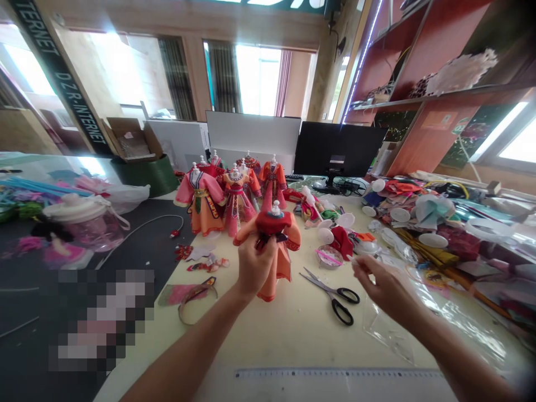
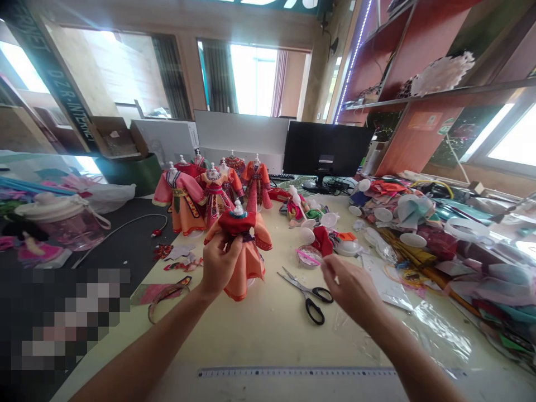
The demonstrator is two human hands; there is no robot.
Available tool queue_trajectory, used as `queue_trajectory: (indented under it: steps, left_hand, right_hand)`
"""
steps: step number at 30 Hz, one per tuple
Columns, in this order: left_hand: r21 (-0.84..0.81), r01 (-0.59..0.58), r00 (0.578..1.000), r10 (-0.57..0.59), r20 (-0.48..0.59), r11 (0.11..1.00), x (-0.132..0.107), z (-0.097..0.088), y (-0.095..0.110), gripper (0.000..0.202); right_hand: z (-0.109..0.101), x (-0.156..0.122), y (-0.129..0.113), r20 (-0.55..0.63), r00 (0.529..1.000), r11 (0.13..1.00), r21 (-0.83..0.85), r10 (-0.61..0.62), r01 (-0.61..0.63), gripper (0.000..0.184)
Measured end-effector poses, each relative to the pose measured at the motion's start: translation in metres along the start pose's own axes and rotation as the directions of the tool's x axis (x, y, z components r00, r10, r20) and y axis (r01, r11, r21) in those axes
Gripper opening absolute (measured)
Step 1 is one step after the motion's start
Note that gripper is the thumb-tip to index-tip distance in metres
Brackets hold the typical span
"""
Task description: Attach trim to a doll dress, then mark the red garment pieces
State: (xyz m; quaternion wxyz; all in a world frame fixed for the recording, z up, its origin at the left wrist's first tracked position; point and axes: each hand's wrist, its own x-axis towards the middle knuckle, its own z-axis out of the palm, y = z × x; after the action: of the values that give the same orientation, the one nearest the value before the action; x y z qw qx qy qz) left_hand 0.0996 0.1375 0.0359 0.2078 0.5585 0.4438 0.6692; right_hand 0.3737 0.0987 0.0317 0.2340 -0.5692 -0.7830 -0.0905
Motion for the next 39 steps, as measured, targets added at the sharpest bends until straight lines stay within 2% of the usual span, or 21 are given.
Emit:
queue_trajectory:
  steps: [2,3,4,6,9,14,23,31,39]
  left_hand:
    - [-0.016,0.0,1.0,0.0,-0.014,1.0,-0.001,0.001,0.0,0.014]
    - [-0.022,0.0,1.0,0.0,-0.023,1.0,-0.001,0.001,0.0,0.015]
    - [-0.025,0.0,1.0,-0.001,-0.029,1.0,-0.002,0.002,0.001,0.016]
    - [-0.027,0.0,1.0,-0.001,-0.03,1.0,-0.003,0.002,0.002,0.016]
    - [-0.028,-0.006,1.0,0.006,-0.013,1.0,-0.003,0.001,0.006,0.014]
    - [-0.008,0.019,1.0,-0.019,-0.022,1.0,-0.004,0.002,0.009,0.023]
    - [0.022,-0.028,1.0,0.028,0.004,0.999,-0.006,0.004,0.009,0.021]
    - [0.115,-0.167,0.985,0.17,-0.011,0.979,-0.006,0.004,0.004,0.014]
    - [0.152,-0.182,0.982,0.186,-0.011,0.971,-0.007,0.004,-0.006,0.014]
  right_hand:
    - [-0.005,0.004,-0.037,-0.169,0.975,0.982,0.103,-0.142,0.161,0.017]
    - [-0.006,0.008,-0.056,-0.267,0.943,0.964,0.12,-0.198,0.236,0.016]
    - [-0.006,0.012,-0.073,-0.305,0.925,0.951,0.136,-0.228,0.279,0.014]
    - [-0.002,0.022,-0.101,-0.37,0.899,0.938,0.156,-0.234,0.309,0.015]
    - [0.01,0.037,-0.123,-0.431,0.881,0.94,0.174,-0.195,0.293,0.016]
    - [0.026,0.048,-0.13,-0.492,0.864,0.963,0.165,-0.107,0.213,0.016]
    - [0.022,0.056,-0.137,-0.536,0.83,0.972,0.069,-0.153,0.224,0.023]
    - [0.016,0.058,-0.15,-0.512,0.851,0.989,0.023,-0.114,0.146,0.028]
    - [0.02,0.062,-0.155,-0.518,0.85,0.992,0.021,-0.097,0.126,0.025]
